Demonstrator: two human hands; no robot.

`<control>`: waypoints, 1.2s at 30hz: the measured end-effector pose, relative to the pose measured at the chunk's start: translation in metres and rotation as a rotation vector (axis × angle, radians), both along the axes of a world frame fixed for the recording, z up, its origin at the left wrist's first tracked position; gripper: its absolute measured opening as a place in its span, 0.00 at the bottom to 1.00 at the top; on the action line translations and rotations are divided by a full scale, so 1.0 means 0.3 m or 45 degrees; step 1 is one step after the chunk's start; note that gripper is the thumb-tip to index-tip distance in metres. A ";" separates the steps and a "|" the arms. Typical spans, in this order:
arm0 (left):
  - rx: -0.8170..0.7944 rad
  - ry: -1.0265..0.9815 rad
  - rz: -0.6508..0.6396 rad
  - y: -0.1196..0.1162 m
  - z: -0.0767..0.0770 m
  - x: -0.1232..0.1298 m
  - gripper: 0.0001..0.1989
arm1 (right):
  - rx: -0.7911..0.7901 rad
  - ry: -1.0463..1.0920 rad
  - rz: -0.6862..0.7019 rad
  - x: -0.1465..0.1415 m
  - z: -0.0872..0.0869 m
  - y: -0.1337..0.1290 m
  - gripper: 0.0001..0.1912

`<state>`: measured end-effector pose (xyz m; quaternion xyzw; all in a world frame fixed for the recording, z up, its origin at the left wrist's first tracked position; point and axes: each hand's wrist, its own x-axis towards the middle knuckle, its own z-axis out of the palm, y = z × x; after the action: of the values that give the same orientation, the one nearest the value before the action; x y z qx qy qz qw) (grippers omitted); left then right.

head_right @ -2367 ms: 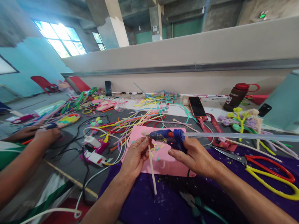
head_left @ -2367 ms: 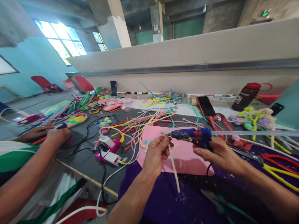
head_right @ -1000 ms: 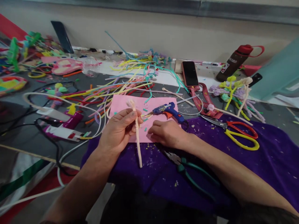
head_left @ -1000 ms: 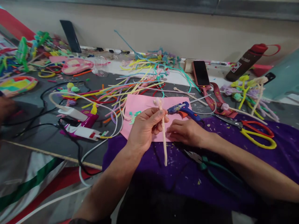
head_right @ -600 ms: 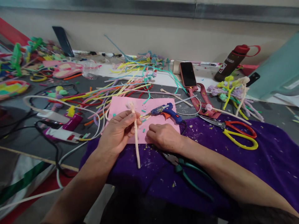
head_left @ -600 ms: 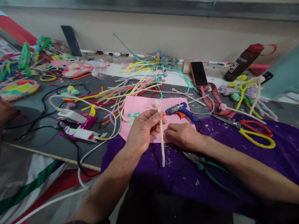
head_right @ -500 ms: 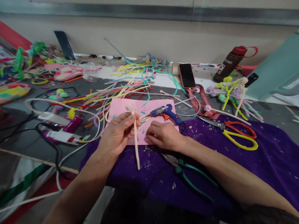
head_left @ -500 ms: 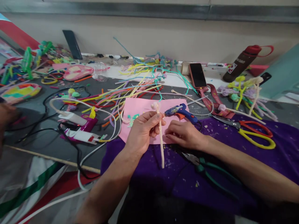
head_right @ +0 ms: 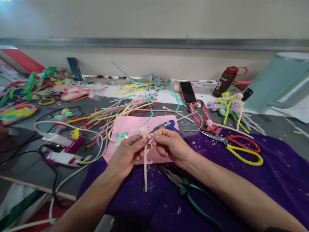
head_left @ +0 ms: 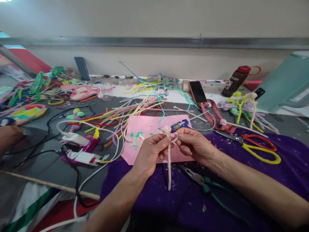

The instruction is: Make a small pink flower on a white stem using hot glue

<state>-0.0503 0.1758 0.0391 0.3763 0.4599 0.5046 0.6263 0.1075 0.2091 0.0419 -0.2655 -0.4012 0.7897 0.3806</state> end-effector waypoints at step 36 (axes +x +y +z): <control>-0.193 -0.082 -0.340 -0.017 0.014 -0.016 0.12 | 1.665 -0.604 -0.161 0.072 0.053 0.009 0.09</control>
<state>-0.0550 0.1707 0.0434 0.3694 0.4221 0.3924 0.7290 0.1290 0.2117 0.0577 -0.1699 -0.8503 0.2831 0.4098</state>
